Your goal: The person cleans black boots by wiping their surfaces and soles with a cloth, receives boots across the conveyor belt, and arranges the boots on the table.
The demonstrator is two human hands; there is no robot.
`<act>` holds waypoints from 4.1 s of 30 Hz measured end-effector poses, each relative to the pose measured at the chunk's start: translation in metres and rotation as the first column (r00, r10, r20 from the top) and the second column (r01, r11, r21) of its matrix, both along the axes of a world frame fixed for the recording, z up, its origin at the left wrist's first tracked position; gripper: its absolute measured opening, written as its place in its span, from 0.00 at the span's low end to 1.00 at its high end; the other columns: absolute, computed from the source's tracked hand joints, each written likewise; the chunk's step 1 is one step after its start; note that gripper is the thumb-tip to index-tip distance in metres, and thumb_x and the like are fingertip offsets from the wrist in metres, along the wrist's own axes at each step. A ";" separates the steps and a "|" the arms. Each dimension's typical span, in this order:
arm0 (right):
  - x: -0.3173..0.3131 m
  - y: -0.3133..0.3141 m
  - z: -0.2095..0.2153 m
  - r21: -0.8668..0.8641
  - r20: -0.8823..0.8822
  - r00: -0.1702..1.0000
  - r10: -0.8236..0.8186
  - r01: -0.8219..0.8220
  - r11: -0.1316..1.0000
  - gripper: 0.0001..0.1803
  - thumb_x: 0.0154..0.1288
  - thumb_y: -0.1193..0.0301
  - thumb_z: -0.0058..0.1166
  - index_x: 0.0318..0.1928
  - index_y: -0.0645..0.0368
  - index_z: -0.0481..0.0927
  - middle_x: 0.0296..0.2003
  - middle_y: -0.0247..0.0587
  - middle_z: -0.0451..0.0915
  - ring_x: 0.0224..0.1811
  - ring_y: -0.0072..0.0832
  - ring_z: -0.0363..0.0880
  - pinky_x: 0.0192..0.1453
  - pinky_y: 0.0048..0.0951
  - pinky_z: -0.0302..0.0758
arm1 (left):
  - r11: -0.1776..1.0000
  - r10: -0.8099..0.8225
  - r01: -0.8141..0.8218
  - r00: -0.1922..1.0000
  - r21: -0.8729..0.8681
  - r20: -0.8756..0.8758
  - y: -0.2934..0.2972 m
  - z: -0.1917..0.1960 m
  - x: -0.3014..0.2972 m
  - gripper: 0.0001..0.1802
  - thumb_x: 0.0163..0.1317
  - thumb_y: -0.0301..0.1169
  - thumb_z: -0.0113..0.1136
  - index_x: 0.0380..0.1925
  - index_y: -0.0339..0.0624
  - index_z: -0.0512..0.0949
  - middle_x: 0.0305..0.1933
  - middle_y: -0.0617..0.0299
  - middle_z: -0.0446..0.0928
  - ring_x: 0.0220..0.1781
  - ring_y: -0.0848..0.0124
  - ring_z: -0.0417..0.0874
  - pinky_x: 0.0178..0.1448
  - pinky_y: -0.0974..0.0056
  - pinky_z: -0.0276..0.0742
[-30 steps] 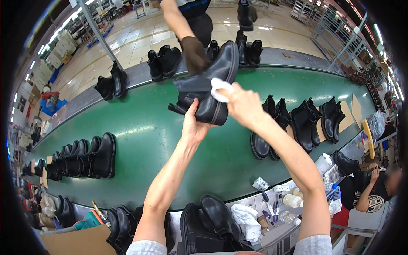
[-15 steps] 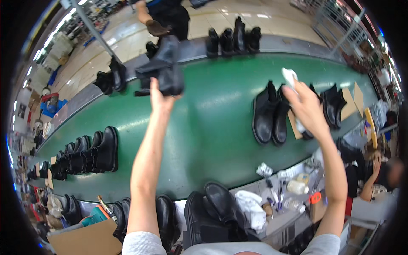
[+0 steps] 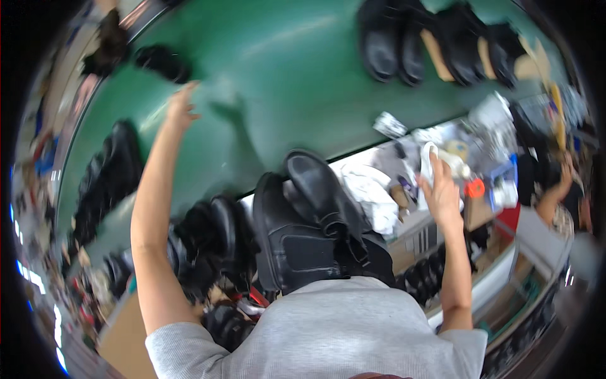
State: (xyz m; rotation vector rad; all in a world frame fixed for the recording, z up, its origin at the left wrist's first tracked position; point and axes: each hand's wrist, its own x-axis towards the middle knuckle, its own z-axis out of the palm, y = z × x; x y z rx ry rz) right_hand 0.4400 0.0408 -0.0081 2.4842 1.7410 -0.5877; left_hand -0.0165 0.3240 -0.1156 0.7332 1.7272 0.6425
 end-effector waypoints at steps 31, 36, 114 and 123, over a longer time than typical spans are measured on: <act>-0.158 0.057 -0.044 -0.607 -0.776 -0.274 -0.568 0.075 0.791 0.42 0.54 0.49 0.61 0.54 0.69 0.57 0.32 0.43 0.75 0.37 0.30 0.77 0.48 0.43 0.76 | 0.778 0.574 -0.426 0.182 -0.462 0.799 -0.267 0.100 0.088 0.40 0.61 0.62 0.42 0.51 0.30 0.67 0.45 0.39 0.72 0.49 0.50 0.74 0.54 0.48 0.73; -0.175 0.080 -0.032 -0.731 -0.674 -0.306 -0.672 0.144 0.667 0.25 0.54 0.57 0.64 0.45 0.52 0.67 0.32 0.41 0.73 0.38 0.37 0.76 0.46 0.49 0.75 | 0.750 0.580 -0.488 0.162 -0.446 0.798 -0.252 0.094 0.088 0.40 0.62 0.62 0.42 0.51 0.31 0.66 0.46 0.40 0.72 0.49 0.51 0.74 0.55 0.48 0.73; -0.075 -0.002 -0.072 0.437 -0.394 0.919 0.029 0.160 0.885 0.17 0.55 0.67 0.57 0.43 0.63 0.77 0.37 0.55 0.78 0.41 0.47 0.77 0.46 0.43 0.72 | 0.920 0.377 -0.312 0.871 -0.238 0.316 -0.380 -0.030 0.048 0.31 0.62 0.53 0.49 0.60 0.47 0.66 0.56 0.61 0.73 0.58 0.66 0.71 0.62 0.63 0.61; 0.016 0.023 -0.110 0.503 0.065 0.997 0.045 -0.071 0.861 0.14 0.60 0.73 0.48 0.46 0.61 0.69 0.34 0.46 0.74 0.40 0.46 0.73 0.35 0.44 0.74 | 0.986 0.160 -0.155 0.847 -0.053 0.506 -0.389 -0.019 0.077 0.27 0.62 0.53 0.52 0.48 0.42 0.74 0.45 0.63 0.78 0.44 0.71 0.77 0.50 0.65 0.68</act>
